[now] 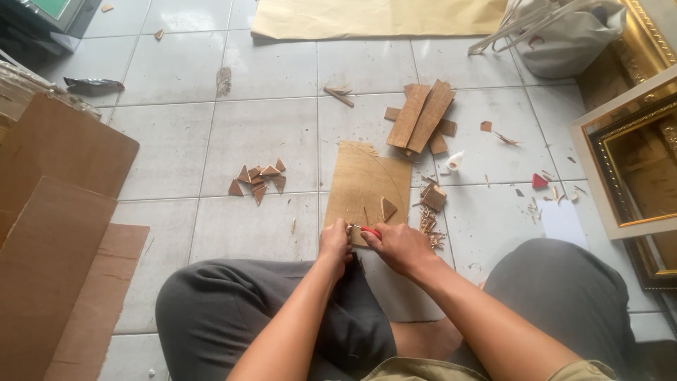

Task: The person is sitting on the floor and using a utility knife to cut and shape pieces of cardboard.

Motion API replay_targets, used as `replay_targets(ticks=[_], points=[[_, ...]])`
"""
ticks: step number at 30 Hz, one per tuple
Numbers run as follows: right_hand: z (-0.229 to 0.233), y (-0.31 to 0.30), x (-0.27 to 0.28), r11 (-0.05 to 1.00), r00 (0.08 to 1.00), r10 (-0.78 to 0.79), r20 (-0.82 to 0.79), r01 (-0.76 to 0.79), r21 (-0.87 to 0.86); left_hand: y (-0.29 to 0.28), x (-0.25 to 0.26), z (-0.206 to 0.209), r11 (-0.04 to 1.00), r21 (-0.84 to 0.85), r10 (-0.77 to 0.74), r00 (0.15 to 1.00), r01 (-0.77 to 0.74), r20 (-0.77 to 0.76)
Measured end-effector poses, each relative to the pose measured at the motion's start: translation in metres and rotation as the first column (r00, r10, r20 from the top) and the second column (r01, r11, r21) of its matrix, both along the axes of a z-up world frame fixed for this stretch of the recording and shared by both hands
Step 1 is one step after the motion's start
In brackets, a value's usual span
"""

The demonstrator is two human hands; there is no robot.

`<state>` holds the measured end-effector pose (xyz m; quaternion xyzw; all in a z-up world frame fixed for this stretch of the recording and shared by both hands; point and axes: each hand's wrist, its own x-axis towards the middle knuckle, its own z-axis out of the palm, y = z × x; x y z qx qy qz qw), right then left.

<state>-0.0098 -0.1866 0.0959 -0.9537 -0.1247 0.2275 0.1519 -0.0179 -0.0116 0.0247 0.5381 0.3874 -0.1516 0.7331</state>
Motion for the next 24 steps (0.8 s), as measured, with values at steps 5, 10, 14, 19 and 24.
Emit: replay_targets(ticks=[5,10,14,19,24], points=[[0.004,0.005,0.0,0.999,0.999,0.001,-0.037,-0.003,-0.048,0.001,-0.001,-0.004,1.0,-0.018,0.003,1.0,-0.003,0.001],[-0.018,0.005,0.014,0.995,1.0,0.01,-0.019,-0.012,-0.1,-0.006,0.007,-0.034,0.991,0.122,-0.061,0.998,0.063,-0.016],[-0.019,0.003,0.02,0.998,0.996,-0.022,-0.082,0.017,-0.06,-0.003,-0.008,0.01,0.997,0.066,-0.036,0.999,0.035,0.003],[0.017,-0.007,0.008,0.996,0.992,-0.075,-0.1,0.08,0.044,-0.003,-0.006,0.02,0.998,0.064,-0.024,1.0,0.024,0.004],[0.04,-0.003,-0.001,0.999,0.995,-0.025,-0.098,0.027,0.02,-0.002,-0.004,0.014,0.998,0.056,-0.026,1.0,0.025,0.005]])
